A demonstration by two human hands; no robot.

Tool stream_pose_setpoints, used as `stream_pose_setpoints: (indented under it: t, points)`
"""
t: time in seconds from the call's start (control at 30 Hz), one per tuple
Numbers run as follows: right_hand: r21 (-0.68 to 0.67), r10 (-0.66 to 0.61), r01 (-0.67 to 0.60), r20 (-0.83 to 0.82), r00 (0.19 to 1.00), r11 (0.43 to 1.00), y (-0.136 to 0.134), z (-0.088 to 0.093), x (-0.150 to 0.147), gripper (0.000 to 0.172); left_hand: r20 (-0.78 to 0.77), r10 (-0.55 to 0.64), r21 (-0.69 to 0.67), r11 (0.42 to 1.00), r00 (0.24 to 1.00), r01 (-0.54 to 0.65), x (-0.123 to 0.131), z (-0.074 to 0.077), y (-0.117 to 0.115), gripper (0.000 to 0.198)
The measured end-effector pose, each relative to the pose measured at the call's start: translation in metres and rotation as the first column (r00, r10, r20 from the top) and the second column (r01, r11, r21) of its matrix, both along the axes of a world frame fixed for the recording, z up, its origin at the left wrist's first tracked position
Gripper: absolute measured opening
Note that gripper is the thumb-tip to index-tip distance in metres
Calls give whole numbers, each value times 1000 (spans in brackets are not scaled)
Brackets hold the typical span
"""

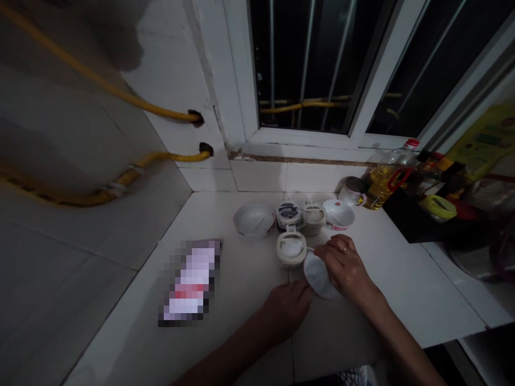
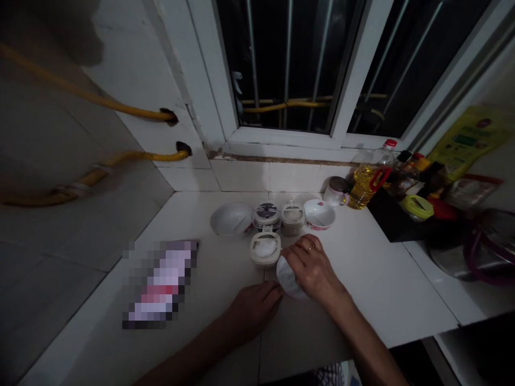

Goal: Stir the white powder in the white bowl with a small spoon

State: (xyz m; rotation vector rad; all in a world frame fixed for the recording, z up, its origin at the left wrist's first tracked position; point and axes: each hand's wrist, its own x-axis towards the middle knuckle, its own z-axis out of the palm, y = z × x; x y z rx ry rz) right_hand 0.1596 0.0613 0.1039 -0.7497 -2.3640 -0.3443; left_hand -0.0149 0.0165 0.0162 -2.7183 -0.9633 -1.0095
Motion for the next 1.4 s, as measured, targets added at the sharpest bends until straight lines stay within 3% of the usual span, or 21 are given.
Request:
stream_pose_setpoints:
  t: [0.17,0.33,0.43,0.57,0.7,0.93,1.07,1.2,1.4]
  points:
    - [35,17,-16,-53,998,999,-2,7,2,33,-6,-4,3,1000,1000,4,-1,-1,0,19]
    - [-50,50,-52,-38,998,997,-2,0,-1,34,-38,9,-12,1000,999,-10,-1,-1,0,20]
    - [-61,37,-44,-112,993,997,-3,2,2,33,-46,-9,-26,1000,999,8,-1,-1,0,21]
    - [-147,-12,-33,-296,955,989,-10,6,14,27,-33,6,3,1000,999,-6,-1,-2,1,23]
    - [-276,-144,33,-394,908,961,-19,-1,34,20,-14,8,-5,1000,1000,-8,-1,-1,0,22]
    - [-299,-248,214,-82,965,930,-19,-26,53,17,13,-14,-29,999,1000,15,-1,-3,-1,19]
    - [-339,-142,120,-40,989,933,-21,-27,46,24,5,-16,-31,999,1000,16,-2,-6,-1,19]
    - [-471,-57,45,-12,998,881,-28,-15,46,30,4,-22,-27,999,1000,22,-2,-8,0,17]
    - [-421,-251,242,34,967,874,-30,-14,59,24,18,-20,-7,1000,1000,20,-3,-6,0,14]
